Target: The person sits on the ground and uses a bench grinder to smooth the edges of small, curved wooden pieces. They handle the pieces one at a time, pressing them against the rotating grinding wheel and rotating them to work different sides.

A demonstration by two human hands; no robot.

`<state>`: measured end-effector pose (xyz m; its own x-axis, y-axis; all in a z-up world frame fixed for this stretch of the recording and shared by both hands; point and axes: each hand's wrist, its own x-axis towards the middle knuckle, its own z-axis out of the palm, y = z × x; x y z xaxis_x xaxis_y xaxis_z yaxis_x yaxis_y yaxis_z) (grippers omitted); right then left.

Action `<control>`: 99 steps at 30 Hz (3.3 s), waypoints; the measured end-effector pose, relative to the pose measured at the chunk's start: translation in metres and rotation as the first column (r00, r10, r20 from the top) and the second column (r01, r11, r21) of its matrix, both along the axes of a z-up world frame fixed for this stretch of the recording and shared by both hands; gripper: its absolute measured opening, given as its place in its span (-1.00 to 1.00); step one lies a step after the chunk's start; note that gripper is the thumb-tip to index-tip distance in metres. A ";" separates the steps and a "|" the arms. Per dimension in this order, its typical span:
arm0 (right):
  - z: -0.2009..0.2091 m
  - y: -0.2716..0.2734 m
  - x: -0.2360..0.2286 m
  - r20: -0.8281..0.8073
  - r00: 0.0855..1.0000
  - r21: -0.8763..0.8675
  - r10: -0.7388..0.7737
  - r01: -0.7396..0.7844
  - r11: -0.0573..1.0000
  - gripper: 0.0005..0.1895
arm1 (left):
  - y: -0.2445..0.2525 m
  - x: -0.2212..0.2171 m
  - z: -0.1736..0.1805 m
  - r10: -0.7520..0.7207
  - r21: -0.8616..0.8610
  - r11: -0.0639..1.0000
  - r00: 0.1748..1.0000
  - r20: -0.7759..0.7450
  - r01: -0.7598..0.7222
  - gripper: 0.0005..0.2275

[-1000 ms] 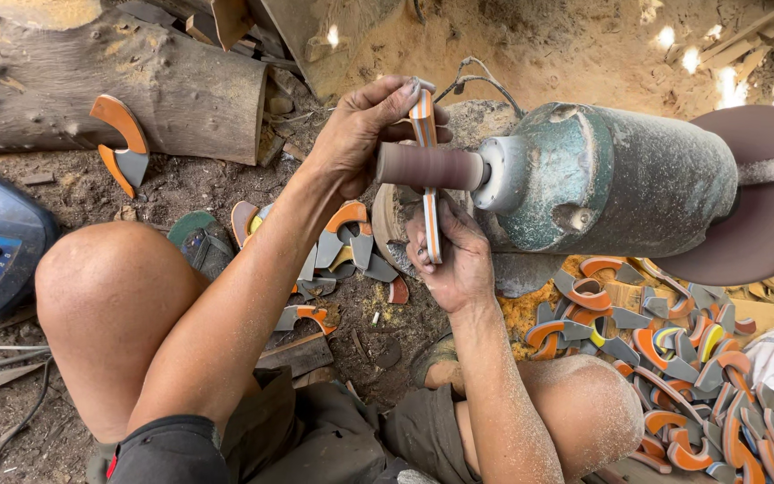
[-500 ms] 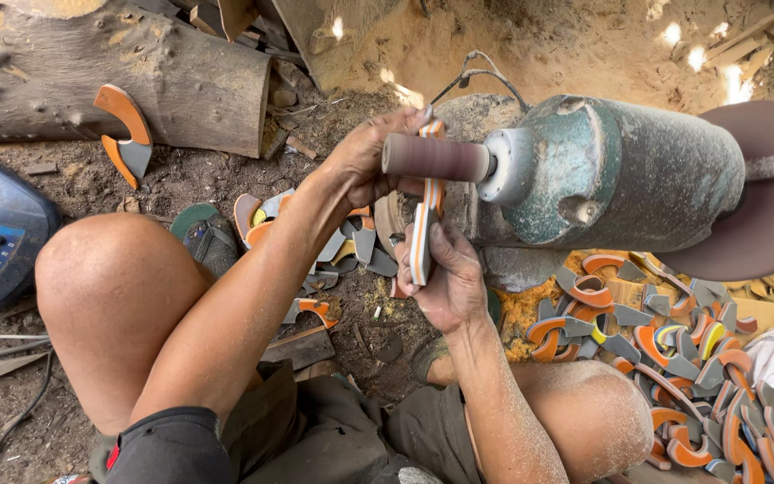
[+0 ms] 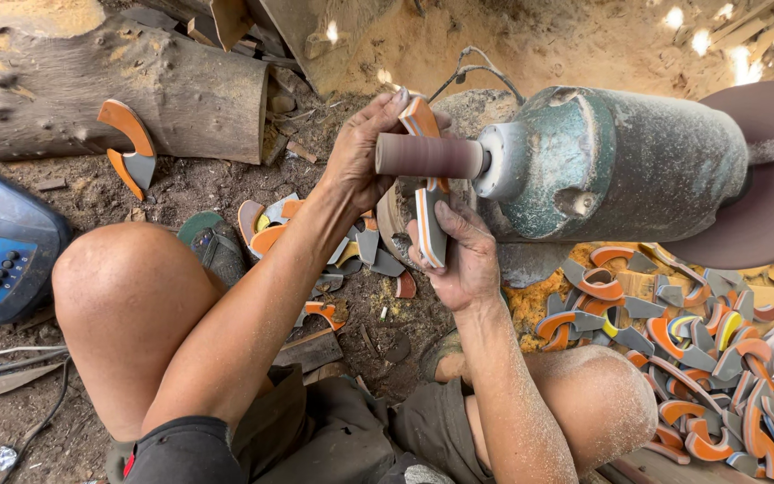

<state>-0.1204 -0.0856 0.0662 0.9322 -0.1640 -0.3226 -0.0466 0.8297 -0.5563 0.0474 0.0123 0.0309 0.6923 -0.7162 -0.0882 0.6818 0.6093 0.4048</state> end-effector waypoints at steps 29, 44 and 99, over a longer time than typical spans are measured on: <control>0.007 0.007 0.004 -0.050 0.998 -0.035 -0.033 0.031 0.999 -0.72 | 0.001 0.003 0.002 0.031 -0.010 0.999 0.999 0.042 -0.031 -0.75; 0.008 0.023 -0.027 -0.049 0.999 -0.095 -0.018 0.013 0.995 -0.69 | -0.010 -0.020 -0.008 -0.121 0.139 0.983 0.992 -0.019 0.122 -0.71; -0.021 0.015 0.007 -0.246 0.956 -0.298 0.159 -0.230 0.926 -0.83 | 0.011 -0.065 -0.026 -0.037 0.467 0.884 0.988 0.152 -0.038 -0.81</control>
